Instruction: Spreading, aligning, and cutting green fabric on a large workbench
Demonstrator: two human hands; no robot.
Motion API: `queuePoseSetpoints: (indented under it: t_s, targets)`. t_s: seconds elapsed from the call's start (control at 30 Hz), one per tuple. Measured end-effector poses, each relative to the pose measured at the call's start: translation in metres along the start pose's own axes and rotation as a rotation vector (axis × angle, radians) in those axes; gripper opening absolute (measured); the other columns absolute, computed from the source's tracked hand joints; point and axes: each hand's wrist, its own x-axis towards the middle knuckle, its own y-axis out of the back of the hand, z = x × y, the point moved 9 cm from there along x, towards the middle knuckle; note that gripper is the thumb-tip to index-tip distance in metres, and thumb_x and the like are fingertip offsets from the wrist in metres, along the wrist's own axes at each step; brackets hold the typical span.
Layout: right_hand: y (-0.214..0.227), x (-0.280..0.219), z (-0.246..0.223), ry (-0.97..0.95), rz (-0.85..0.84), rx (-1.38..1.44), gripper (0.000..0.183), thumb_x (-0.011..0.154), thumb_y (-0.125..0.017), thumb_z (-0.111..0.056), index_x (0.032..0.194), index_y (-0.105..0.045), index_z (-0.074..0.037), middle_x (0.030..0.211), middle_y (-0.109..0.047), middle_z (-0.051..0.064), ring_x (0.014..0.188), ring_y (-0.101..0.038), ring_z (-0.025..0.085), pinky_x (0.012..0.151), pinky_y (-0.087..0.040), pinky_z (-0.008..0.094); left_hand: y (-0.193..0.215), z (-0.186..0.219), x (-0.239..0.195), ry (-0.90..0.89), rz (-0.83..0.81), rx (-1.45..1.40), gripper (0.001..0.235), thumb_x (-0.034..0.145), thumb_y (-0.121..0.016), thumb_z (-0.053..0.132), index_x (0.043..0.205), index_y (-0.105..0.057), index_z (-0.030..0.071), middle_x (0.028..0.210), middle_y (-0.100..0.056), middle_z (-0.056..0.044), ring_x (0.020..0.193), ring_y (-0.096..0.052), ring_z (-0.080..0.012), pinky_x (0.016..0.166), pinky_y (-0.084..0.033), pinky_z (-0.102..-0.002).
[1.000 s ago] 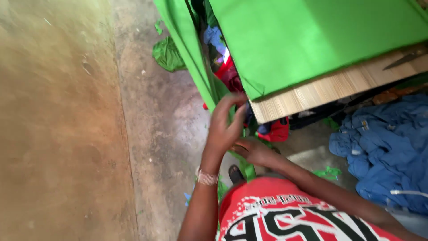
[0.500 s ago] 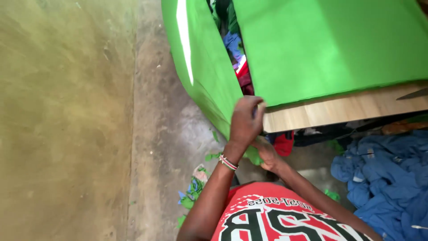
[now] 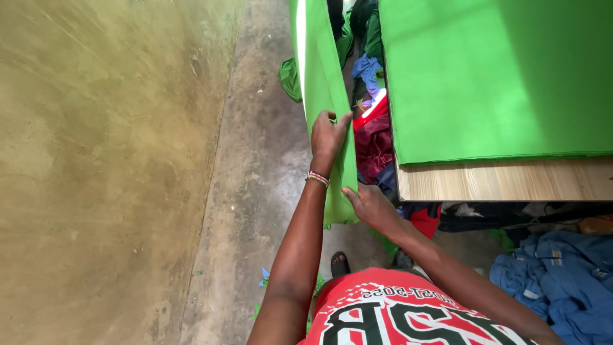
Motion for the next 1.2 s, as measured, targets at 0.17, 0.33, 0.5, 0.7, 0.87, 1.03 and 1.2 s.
queuePoseSetpoints:
  t_s: [0.17, 0.33, 0.5, 0.7, 0.87, 1.03, 1.2]
  targets:
    - [0.008, -0.021, -0.011, -0.056, 0.031, -0.027, 0.038, 0.107, -0.056, -0.032, 0.082, -0.063, -0.004, 0.062, -0.066, 0.021, 0.063, -0.070, 0.037, 0.060, -0.053, 0.046, -0.017, -0.036, 0.019, -0.079, 0.270, -0.139, 0.019, 0.088, -0.074, 0.026, 0.082, -0.075, 0.008, 0.081, -0.072, -0.018, 0.090, -0.071, -0.0398, 0.085, -0.054, -0.050]
    - [0.002, -0.042, 0.126, -0.389, 0.096, 0.133, 0.063, 0.105, -0.047, -0.061, 0.086, -0.070, -0.006, 0.074, -0.071, 0.020, 0.074, -0.067, 0.032, 0.078, -0.052, 0.054, -0.013, -0.093, 0.000, 0.026, 0.491, -0.642, 0.013, 0.091, -0.071, 0.013, 0.085, -0.081, 0.009, 0.078, -0.074, -0.008, 0.081, -0.064, -0.0126, 0.083, -0.052, -0.036]
    - [0.047, -0.027, 0.141, -0.453, 0.320, 0.372, 0.042, 0.107, -0.057, -0.049, 0.112, -0.072, -0.010, 0.091, -0.069, 0.006, 0.089, -0.062, 0.021, 0.092, -0.050, 0.044, -0.065, -0.161, 0.003, 0.424, 0.225, -1.731, 0.035, 0.111, -0.051, 0.031, 0.134, -0.066, 0.008, 0.131, -0.067, -0.024, 0.117, -0.068, -0.0368, 0.105, -0.057, -0.055]
    - [0.102, 0.021, 0.027, -0.040, 0.237, -0.349, 0.022, 0.101, -0.068, -0.026, 0.104, -0.076, -0.006, 0.099, -0.073, 0.018, 0.091, -0.070, 0.044, 0.080, -0.057, 0.053, -0.001, -0.038, -0.078, 0.358, -0.082, -1.588, 0.028, 0.097, -0.072, 0.019, 0.116, -0.070, -0.001, 0.113, -0.075, -0.027, 0.100, -0.075, -0.0382, 0.095, -0.062, -0.055]
    - [0.112, 0.029, -0.035, 0.027, 0.287, -0.211, 0.016, 0.093, -0.077, -0.023, 0.106, -0.076, -0.014, 0.091, -0.076, 0.011, 0.091, -0.073, 0.035, 0.080, -0.059, 0.047, -0.042, -0.048, -0.100, 0.289, -0.199, -1.273, 0.022, 0.091, -0.079, 0.011, 0.109, -0.069, 0.003, 0.095, -0.078, -0.021, 0.083, -0.078, -0.0307, 0.073, -0.067, -0.046]
    - [0.113, 0.034, -0.033, -0.082, 0.315, 0.126, 0.013, 0.096, -0.078, -0.032, 0.102, -0.076, -0.021, 0.083, -0.078, -0.003, 0.079, -0.064, 0.001, 0.078, -0.057, 0.030, -0.052, -0.036, -0.107, 0.245, -0.110, -1.335, 0.020, 0.092, -0.077, 0.007, 0.109, -0.070, -0.002, 0.091, -0.077, -0.022, 0.078, -0.078, -0.0327, 0.068, -0.067, -0.047]
    - [0.126, 0.020, -0.028, -0.118, 0.371, 0.341, 0.018, 0.100, -0.076, -0.030, 0.095, -0.079, -0.013, 0.070, -0.064, -0.004, 0.072, -0.049, 0.003, 0.066, -0.052, 0.025, -0.029, -0.038, -0.097, 0.240, -0.002, -1.303, 0.022, 0.083, -0.086, 0.007, 0.091, -0.066, 0.002, 0.079, -0.076, -0.019, 0.066, -0.077, -0.0276, 0.060, -0.066, -0.043]
